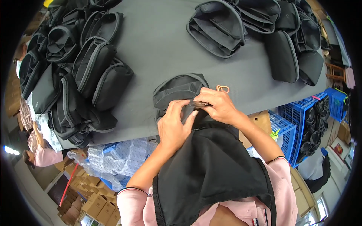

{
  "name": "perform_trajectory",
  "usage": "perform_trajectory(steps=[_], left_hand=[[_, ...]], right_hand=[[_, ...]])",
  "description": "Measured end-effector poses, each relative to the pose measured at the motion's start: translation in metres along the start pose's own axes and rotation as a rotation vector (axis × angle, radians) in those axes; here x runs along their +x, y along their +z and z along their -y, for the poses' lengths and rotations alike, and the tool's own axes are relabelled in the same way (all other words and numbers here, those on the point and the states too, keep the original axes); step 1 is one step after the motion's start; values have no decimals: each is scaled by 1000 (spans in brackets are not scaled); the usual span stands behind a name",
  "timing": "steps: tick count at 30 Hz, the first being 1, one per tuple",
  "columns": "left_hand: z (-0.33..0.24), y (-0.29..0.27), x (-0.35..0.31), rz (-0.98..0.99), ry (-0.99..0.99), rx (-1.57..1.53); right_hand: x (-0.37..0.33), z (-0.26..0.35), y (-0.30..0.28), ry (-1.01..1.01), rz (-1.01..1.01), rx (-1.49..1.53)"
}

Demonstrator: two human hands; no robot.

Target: Trimming excess threads from manufactured fabric pouches using clippers

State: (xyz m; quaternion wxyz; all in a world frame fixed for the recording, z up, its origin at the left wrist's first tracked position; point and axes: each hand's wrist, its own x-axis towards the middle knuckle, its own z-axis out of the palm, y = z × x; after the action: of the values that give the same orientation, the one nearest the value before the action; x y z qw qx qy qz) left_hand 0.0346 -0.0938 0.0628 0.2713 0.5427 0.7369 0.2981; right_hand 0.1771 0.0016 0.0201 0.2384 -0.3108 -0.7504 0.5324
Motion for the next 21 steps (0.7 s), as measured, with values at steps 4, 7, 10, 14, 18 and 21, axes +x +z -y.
perform_trajectory(steps=[4,7,10,14,18,21], left_hand=[[2,-5,-2,175,-82,54],[8,-18,-1,554,-327,-175],[15,-31,-2,719,-668,-839],[17,-7,-5,618,-490,-1109],[12,0,2,577,-495,-1119],[17,1,-1,548,-453,-1051]], right_hand=[[-2,-2,-16,50,323,8],[-2,1,-22,0,451,81],[-19,25,-9,54,-51,91],[-32,6,23,249,-432,151],[-35,11,13,321,-491,142],[-51,26,-10,291,-347,-43]])
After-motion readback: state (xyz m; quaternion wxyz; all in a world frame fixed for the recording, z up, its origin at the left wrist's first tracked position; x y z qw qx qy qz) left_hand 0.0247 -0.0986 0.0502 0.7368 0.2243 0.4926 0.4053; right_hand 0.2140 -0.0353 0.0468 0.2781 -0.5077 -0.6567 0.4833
